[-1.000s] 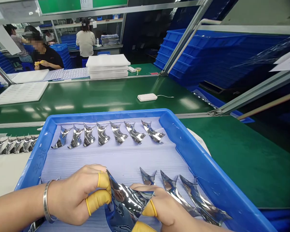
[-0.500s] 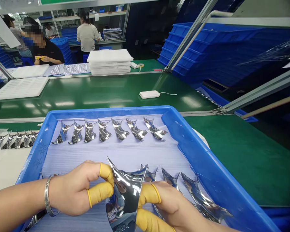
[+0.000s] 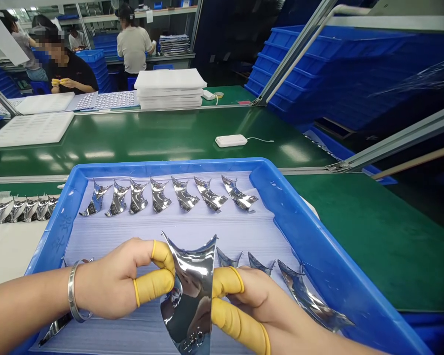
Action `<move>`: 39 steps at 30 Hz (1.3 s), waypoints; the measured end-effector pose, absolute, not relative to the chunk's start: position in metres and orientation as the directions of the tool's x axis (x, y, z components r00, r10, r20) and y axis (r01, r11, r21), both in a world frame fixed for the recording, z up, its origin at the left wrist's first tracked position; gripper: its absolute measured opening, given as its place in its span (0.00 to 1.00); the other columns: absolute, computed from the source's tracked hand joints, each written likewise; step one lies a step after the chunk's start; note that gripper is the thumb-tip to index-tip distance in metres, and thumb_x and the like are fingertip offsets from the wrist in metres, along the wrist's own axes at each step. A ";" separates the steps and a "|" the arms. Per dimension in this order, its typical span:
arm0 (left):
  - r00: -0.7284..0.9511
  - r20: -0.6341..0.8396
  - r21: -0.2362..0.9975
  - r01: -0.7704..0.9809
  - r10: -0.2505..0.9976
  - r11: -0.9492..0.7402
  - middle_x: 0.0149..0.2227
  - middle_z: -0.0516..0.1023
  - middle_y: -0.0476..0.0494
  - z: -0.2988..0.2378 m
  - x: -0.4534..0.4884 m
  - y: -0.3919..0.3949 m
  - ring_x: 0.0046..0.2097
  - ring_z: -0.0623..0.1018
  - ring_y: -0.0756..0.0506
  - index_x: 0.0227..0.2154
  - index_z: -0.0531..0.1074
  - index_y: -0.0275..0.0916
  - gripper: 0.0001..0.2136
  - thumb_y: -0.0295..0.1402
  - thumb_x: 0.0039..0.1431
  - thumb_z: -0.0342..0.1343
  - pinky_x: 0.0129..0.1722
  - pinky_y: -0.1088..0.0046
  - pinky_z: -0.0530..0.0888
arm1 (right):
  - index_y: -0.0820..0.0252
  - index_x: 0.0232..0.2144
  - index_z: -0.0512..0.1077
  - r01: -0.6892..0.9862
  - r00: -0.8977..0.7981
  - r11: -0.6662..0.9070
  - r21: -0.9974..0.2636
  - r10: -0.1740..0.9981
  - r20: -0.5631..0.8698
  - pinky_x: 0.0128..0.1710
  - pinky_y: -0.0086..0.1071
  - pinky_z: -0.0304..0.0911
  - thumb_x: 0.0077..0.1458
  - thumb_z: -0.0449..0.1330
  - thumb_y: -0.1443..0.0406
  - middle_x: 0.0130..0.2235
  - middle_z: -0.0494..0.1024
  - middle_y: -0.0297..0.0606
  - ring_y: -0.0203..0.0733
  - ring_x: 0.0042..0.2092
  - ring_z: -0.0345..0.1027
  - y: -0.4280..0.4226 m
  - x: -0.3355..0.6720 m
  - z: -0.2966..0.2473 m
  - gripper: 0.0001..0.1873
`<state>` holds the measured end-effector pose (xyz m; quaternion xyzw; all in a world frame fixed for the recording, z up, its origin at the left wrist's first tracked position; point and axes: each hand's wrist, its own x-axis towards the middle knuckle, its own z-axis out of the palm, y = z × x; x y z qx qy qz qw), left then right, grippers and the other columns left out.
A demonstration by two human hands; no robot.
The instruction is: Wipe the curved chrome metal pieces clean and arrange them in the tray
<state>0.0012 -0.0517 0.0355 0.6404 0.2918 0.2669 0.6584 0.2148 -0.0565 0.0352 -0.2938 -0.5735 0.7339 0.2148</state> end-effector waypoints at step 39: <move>0.628 -0.353 0.803 -0.177 0.694 0.569 0.24 0.73 0.47 0.040 0.006 -0.056 0.27 0.73 0.50 0.25 0.70 0.33 0.08 0.34 0.49 0.59 0.29 0.75 0.70 | 0.66 0.28 0.71 -0.205 -0.834 -0.478 -0.854 0.542 -0.103 0.37 0.29 0.62 0.53 0.62 0.62 0.27 0.71 0.34 0.33 0.32 0.67 -0.031 0.201 0.002 0.10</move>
